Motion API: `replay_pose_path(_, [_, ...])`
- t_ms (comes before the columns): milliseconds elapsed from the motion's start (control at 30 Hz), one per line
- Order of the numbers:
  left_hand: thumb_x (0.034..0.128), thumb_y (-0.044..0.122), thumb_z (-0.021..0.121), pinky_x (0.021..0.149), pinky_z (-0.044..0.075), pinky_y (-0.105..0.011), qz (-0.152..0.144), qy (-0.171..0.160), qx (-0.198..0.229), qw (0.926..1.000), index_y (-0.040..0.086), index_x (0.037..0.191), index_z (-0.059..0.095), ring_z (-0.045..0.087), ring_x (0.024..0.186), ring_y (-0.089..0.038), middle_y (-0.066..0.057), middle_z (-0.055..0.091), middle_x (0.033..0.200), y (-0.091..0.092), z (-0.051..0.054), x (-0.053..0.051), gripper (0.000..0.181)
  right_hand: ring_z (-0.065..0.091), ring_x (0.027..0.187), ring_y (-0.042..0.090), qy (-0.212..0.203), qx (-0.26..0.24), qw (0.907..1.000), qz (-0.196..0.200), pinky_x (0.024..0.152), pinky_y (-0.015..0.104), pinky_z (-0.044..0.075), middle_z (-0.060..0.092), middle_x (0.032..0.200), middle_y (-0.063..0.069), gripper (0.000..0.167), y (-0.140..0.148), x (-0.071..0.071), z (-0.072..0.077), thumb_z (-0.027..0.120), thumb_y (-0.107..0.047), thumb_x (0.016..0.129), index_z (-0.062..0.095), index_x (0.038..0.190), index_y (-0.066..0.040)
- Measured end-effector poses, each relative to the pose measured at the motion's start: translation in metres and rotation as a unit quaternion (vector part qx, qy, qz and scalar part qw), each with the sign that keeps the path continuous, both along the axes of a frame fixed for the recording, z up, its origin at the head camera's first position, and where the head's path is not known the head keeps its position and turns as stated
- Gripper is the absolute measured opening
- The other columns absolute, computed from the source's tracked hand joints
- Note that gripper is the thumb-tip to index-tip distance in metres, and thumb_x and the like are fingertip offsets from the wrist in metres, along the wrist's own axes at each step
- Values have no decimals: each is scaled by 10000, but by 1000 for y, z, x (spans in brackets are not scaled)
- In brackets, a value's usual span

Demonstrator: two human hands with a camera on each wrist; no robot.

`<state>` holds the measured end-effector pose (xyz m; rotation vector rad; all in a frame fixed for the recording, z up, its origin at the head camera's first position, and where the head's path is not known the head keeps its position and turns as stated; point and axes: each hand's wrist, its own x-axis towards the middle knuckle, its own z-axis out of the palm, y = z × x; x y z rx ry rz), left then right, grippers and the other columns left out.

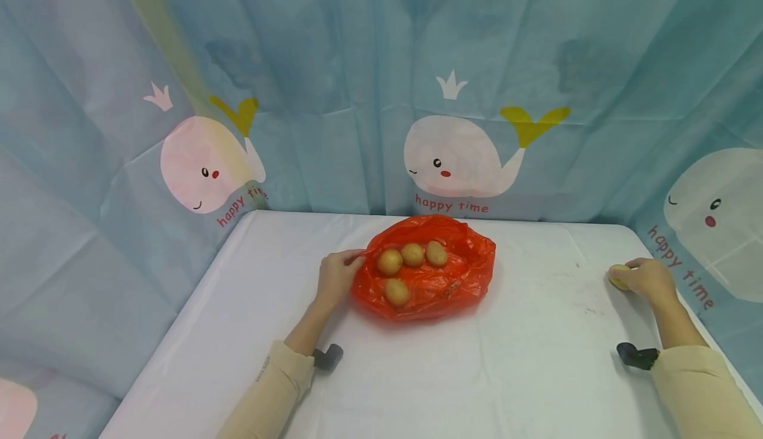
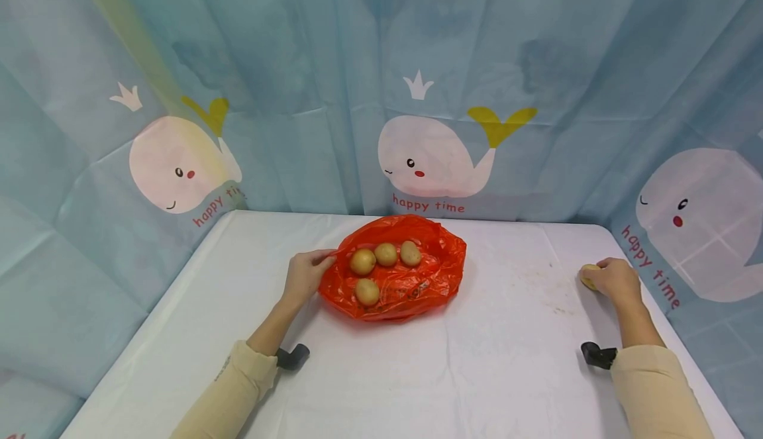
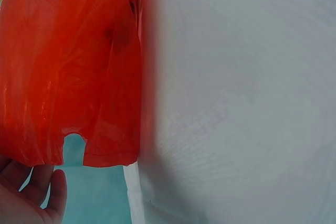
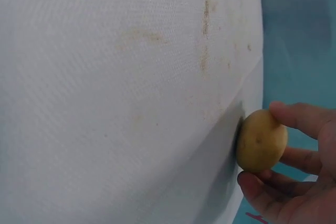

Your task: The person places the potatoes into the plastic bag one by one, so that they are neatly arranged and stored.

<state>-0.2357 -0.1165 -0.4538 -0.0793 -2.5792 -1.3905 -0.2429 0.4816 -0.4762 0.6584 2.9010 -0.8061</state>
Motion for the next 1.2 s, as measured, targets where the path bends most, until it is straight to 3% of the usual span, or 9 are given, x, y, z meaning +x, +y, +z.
replay_pose_path(100, [935,160,647,942,554,-421,11,17,-4,10000,54,1117,734,684,1058,-284,-112,749,1066,0,0,0,228,369,1156,609,-15,-63,10000,48,980,703,363,367,1280,464,668,-20,12,24,534,-342,924,401,1271,212])
replay_pose_path(233, [938,164,643,947,552,-420,30,-7,-21,10000,57,1118,735,684,1060,-279,-109,749,1067,0,-1,-1,229,369,1156,604,-63,-68,10000,37,988,697,371,359,1279,464,639,-33,20,36,522,-312,934,390,1269,216])
replay_pose_path(700, [937,163,645,938,556,-406,28,-19,-18,10000,62,1117,735,683,1059,-273,-106,749,1068,0,-3,-1,225,359,1176,606,-99,-138,9998,-91,993,702,366,357,1302,460,655,-30,18,33,523,-327,929,394,1285,207])
replay_pose_path(767, [938,162,644,939,555,-407,21,-13,-35,10000,64,1120,734,682,1062,-272,-104,748,1071,0,-4,-1,226,380,1173,600,-47,-70,9998,-161,852,668,447,381,1297,454,643,-31,18,32,524,-325,917,423,1278,198])
replay_pose_path(933, [941,166,641,943,554,-410,10,23,-52,10000,62,1125,732,683,1063,-272,-104,748,1072,-1,-5,-3,231,365,1191,602,-77,-133,9997,-207,863,674,444,366,1317,452,656,-32,18,32,530,-328,907,415,1292,191])
replay_pose_path(1000, [940,169,643,943,554,-407,22,9,-26,10000,63,1123,733,684,1064,-270,-103,749,1071,-1,-5,-3,230,332,1209,609,-138,-225,9995,-170,1008,705,353,332,1336,455,675,-30,17,31,531,-342,918,388,1308,190])
replay_pose_path(1200, [936,169,648,943,553,-409,43,-20,21,10000,57,1124,732,683,1065,-276,-109,748,1072,-1,-4,-2,234,335,1225,600,-22,-302,9992,-263,928,692,404,326,1362,444,693,-23,9,22,567,-371,912,405,1332,155])
